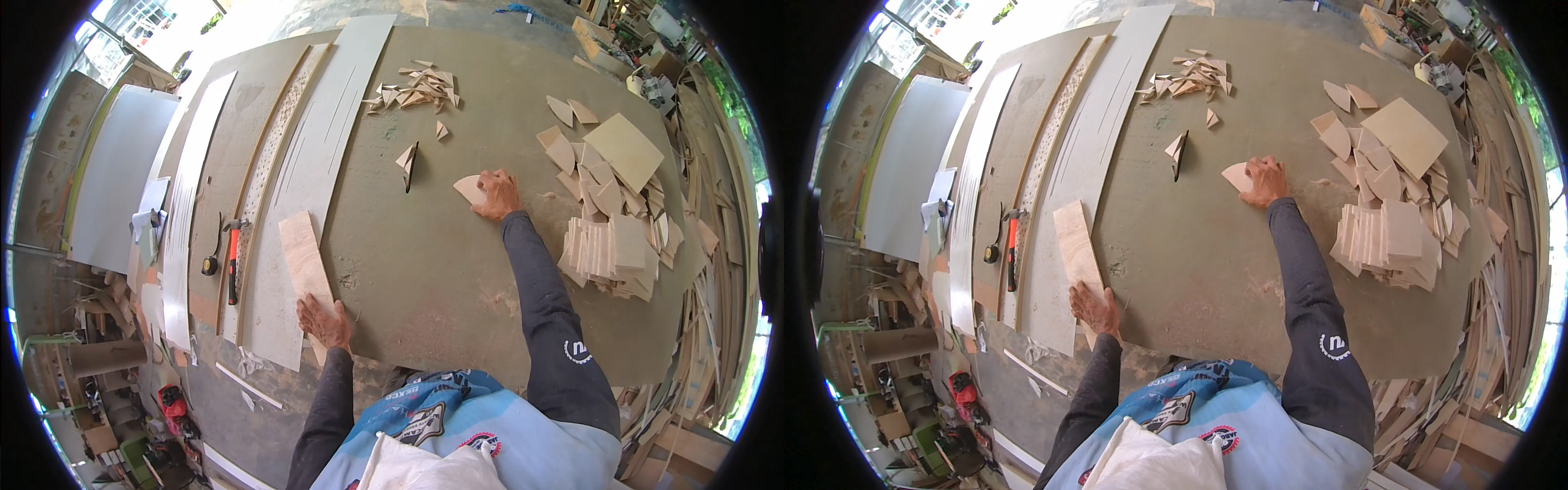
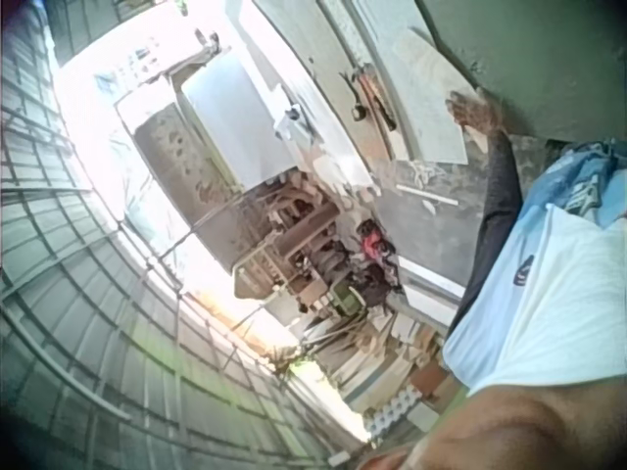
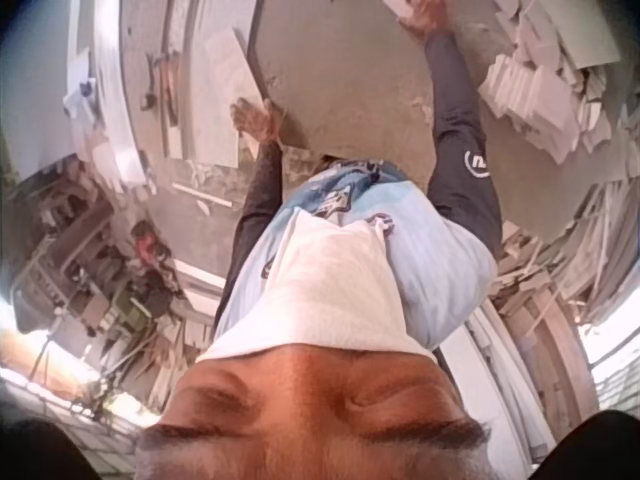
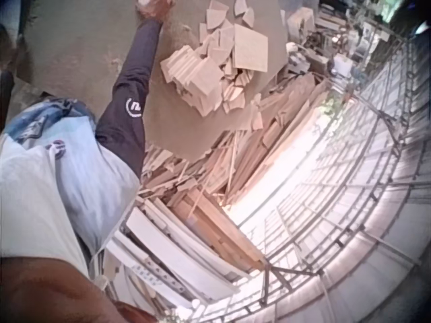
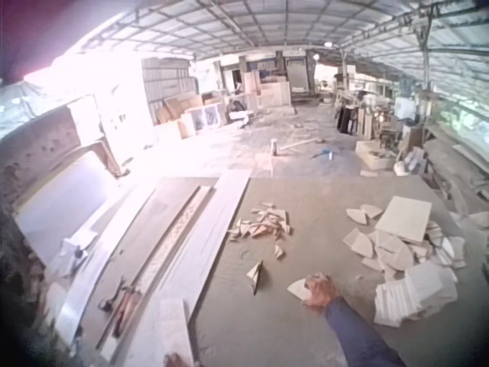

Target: The person picks up small wooden pieces from a pile on a workbench and places them one at a time onto a growing stack.

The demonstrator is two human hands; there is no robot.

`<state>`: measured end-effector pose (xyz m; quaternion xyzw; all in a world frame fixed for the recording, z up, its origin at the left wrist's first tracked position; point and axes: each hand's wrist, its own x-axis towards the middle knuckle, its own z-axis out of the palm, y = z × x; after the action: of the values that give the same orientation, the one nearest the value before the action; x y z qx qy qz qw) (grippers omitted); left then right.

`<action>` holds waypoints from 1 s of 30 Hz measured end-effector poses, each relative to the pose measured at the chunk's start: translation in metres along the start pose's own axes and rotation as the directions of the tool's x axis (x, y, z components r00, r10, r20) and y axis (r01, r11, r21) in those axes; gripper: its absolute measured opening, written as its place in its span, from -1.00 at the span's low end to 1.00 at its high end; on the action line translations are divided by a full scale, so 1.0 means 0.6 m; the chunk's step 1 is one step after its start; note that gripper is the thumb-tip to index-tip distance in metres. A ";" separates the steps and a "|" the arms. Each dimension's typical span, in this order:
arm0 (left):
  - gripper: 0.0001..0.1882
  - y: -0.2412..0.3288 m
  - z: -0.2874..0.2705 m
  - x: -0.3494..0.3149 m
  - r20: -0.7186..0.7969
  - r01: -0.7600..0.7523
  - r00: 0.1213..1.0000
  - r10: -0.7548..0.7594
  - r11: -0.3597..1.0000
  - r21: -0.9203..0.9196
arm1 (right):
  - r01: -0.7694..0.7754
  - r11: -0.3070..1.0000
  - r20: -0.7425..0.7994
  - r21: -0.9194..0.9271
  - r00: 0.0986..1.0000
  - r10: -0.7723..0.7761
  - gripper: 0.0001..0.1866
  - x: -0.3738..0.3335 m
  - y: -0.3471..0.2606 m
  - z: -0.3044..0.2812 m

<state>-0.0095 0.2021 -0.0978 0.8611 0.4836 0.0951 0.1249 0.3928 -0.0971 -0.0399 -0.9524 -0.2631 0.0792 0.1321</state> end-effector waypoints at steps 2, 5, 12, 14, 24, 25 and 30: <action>-0.09 -0.016 0.011 0.000 -0.033 -0.050 0.998 0.049 0.999 -0.022 | -0.088 0.989 -0.246 -0.122 0.968 0.056 -0.40 -0.013 0.041 -0.012; -0.08 0.006 -0.009 -0.013 -0.067 0.048 0.997 -0.048 0.999 -0.002 | -0.506 0.840 -0.628 -0.197 0.723 0.288 -0.39 -0.053 0.039 -0.063; -0.17 -0.023 -0.019 -0.036 0.005 -0.293 0.956 0.294 0.953 -0.071 | -0.112 0.993 -0.551 -0.024 0.831 0.081 -0.46 -0.232 0.023 -0.001; -0.19 -0.001 -0.041 -0.040 0.053 -0.389 0.919 0.392 0.920 -0.059 | -0.070 0.991 -0.466 0.118 0.877 0.117 -0.50 -0.307 -0.001 0.046; -0.20 0.117 -0.071 0.059 0.165 -0.496 0.858 0.486 0.868 0.023 | -0.249 0.872 -0.438 0.421 0.786 0.436 -0.54 -0.573 -0.037 0.159; -0.20 0.125 -0.073 0.065 0.176 -0.504 0.852 0.493 0.863 0.024 | -0.275 0.859 -0.440 0.432 0.767 0.467 -0.57 -0.591 -0.032 0.163; -0.21 0.143 -0.069 0.095 0.184 -0.548 0.828 0.530 0.835 0.058 | -0.409 0.784 -0.441 0.467 0.661 0.607 -0.65 -0.666 -0.015 0.170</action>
<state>0.0777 0.2132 -0.0297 0.9728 0.2136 0.0307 0.0847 0.0269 -0.2767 -0.1019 -0.9297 0.0866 -0.1324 0.3325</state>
